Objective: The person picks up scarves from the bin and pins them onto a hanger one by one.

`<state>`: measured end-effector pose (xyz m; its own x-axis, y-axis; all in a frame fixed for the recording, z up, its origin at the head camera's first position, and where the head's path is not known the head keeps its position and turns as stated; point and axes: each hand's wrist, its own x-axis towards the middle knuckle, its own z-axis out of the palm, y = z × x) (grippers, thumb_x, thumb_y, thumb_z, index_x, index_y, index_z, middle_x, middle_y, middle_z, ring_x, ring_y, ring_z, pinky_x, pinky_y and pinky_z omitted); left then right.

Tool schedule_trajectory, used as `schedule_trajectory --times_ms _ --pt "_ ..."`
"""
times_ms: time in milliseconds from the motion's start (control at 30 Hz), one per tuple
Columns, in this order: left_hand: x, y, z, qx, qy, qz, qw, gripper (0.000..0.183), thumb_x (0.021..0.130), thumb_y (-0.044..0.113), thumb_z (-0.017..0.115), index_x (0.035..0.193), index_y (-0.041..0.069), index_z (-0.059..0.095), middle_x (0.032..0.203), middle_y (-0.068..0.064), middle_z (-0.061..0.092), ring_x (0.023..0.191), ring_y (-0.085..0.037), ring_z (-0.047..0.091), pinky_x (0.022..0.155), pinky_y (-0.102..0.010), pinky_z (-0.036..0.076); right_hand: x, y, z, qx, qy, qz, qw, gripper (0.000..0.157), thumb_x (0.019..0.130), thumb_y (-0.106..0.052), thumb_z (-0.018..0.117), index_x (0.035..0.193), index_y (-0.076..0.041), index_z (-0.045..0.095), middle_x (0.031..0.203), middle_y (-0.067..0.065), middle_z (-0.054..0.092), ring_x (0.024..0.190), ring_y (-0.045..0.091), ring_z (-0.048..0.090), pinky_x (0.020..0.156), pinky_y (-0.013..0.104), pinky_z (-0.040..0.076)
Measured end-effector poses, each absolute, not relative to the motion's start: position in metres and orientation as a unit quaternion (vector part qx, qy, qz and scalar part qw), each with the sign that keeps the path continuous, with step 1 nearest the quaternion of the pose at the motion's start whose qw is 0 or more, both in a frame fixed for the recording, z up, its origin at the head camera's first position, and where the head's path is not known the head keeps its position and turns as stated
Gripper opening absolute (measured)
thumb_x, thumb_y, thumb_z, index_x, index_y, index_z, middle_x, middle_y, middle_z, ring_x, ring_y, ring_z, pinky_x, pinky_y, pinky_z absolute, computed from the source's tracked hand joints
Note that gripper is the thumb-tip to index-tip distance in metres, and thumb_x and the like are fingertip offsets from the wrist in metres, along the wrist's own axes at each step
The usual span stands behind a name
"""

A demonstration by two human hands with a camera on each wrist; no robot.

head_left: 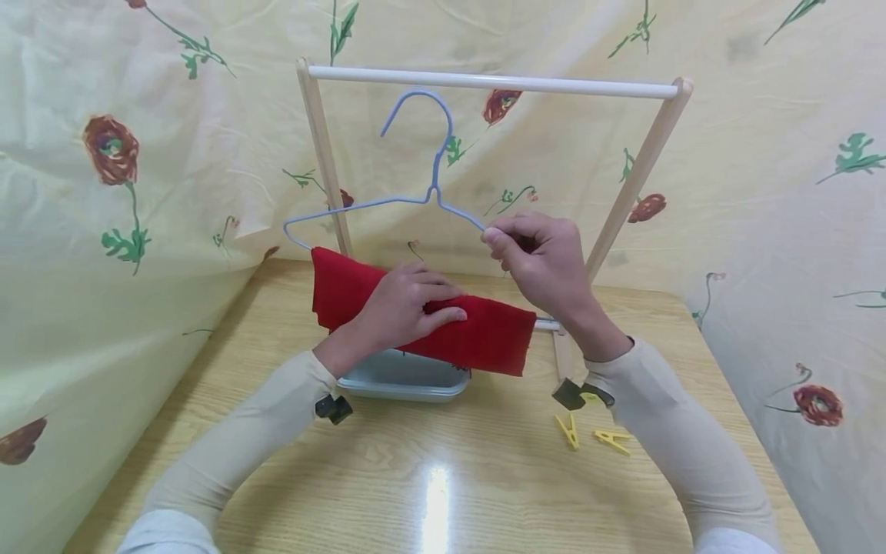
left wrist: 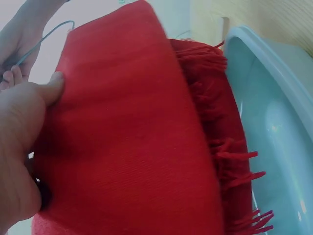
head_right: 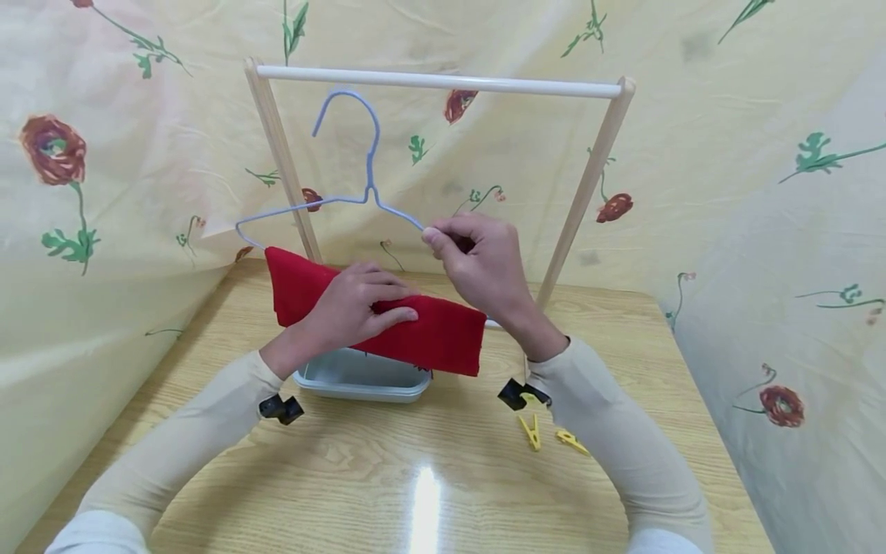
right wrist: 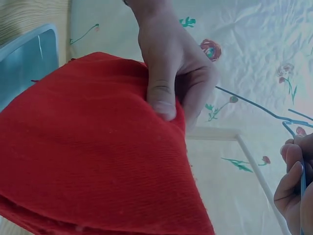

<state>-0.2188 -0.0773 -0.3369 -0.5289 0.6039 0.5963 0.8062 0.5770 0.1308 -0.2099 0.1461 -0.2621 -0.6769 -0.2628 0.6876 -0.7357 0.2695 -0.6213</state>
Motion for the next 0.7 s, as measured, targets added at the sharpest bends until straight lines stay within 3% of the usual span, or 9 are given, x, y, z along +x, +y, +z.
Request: schedule_trajectory --times_ms 300,700 --pt "-0.2177 -0.0745 -0.3397 -0.445 -0.844 -0.188 0.232 0.059 0.081 0.044 0.085 0.127 0.011 0.07 0.118 -0.004 0.073 0.103 -0.019 0.067 0.091 -0.035 0.052 -0.2096 0.1434 -0.2645 0.341 -0.763 0.497 0.232 0.006 0.092 0.002 0.073 0.093 0.007 0.076 0.072 0.009 0.064 0.059 0.015 0.057 0.055 0.02 0.05" --pt "-0.2174 -0.0721 -0.3406 -0.463 -0.817 -0.203 0.277 0.032 0.085 0.023 0.085 0.114 0.009 0.078 0.112 -0.006 0.074 0.103 -0.021 0.067 0.089 -0.032 0.055 -0.207 0.1417 -0.2665 0.345 -0.761 0.497 0.232 0.005 0.091 0.003 0.073 0.094 0.007 0.076 0.073 0.009 0.064 0.059 0.021 0.059 0.057 0.02 0.052"
